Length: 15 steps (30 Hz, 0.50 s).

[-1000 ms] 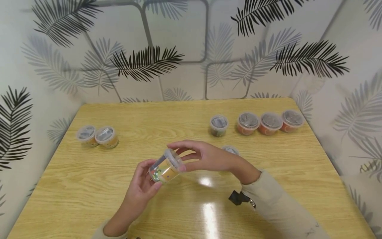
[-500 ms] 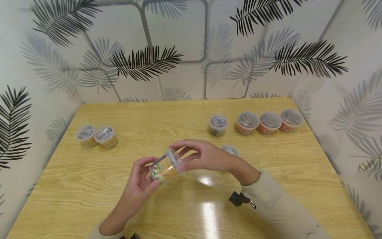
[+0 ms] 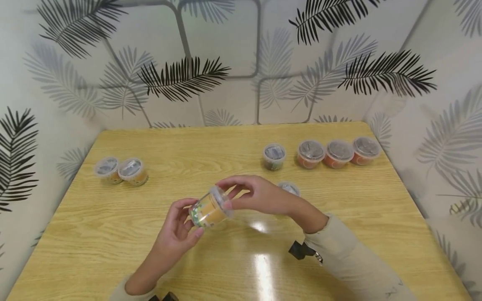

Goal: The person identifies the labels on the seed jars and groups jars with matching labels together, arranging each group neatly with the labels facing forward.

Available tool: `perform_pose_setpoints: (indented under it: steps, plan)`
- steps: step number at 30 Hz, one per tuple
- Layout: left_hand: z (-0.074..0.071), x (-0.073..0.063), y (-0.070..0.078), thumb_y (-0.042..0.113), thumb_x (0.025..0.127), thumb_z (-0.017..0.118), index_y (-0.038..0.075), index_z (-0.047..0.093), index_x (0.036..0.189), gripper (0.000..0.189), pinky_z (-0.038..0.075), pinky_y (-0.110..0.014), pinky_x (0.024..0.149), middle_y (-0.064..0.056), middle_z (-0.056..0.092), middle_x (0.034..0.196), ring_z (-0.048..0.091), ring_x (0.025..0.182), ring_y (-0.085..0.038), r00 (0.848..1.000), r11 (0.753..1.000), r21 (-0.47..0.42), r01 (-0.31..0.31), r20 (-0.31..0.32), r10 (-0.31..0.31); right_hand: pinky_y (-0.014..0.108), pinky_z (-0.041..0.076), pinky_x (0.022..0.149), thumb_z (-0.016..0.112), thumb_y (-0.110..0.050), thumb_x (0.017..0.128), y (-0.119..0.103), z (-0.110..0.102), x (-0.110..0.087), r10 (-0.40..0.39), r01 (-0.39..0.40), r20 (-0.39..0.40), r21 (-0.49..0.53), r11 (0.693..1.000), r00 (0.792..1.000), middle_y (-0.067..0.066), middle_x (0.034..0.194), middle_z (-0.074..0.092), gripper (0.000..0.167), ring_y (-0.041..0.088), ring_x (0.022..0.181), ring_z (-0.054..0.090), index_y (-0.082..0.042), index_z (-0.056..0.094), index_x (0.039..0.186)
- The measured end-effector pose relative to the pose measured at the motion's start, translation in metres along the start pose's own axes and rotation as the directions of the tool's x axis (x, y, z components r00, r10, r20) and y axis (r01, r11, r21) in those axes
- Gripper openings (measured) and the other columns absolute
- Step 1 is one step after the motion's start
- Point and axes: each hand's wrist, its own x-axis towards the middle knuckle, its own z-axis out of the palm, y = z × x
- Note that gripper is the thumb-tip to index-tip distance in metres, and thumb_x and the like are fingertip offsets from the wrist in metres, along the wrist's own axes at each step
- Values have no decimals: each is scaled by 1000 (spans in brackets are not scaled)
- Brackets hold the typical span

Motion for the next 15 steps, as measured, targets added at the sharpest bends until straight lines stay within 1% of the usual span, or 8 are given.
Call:
perform_pose_setpoints:
  steps: [3, 6, 10, 12, 15]
  plan:
    - [0, 1, 0, -10, 84, 58, -2, 26, 131, 58, 40, -33, 98, -18, 28, 133, 36, 117, -26, 1000, 1000, 0, -4, -5, 4, 36, 48, 89, 62, -20, 90, -1, 0, 1, 6, -6, -3, -10, 1000, 1000, 8, 124, 52, 49, 24, 113, 49, -9, 46, 135]
    - [-1, 1, 0, -10, 84, 58, -3, 26, 131, 57, 41, -32, 97, -18, 29, 133, 38, 116, -26, 1000, 1000, -6, -10, -19, 9, 36, 47, 91, 61, -20, 91, 0, 1, 2, 2, -2, 9, 4, 1000, 1000, 9, 126, 50, 49, 24, 115, 49, -9, 44, 136]
    - [-1, 1, 0, -10, 85, 57, -4, 26, 131, 56, 42, -29, 95, -19, 30, 132, 39, 114, -25, 999, 999, -38, -11, -39, 9, 38, 47, 91, 60, -14, 92, 2, 1, 1, -31, 29, 38, 68, 997, 999, 14, 131, 44, 53, 28, 114, 51, -7, 39, 139]
    - [-1, 1, 0, -10, 85, 56, -5, 26, 131, 56, 42, -28, 95, -19, 30, 131, 40, 113, -24, 999, 999, -53, -6, -45, 4, 39, 46, 93, 60, -11, 92, 3, 2, 1, -57, 51, 53, 111, 993, 997, 15, 134, 40, 55, 30, 117, 48, -5, 36, 141]
    - [-1, 2, 1, -8, 86, 56, -4, 26, 131, 55, 42, -28, 95, -19, 30, 130, 40, 113, -23, 999, 998, -68, 14, -51, -18, 39, 41, 98, 61, -8, 90, 4, 2, 2, -96, 88, 52, 142, 986, 994, 15, 138, 37, 58, 29, 123, 41, -4, 34, 141]
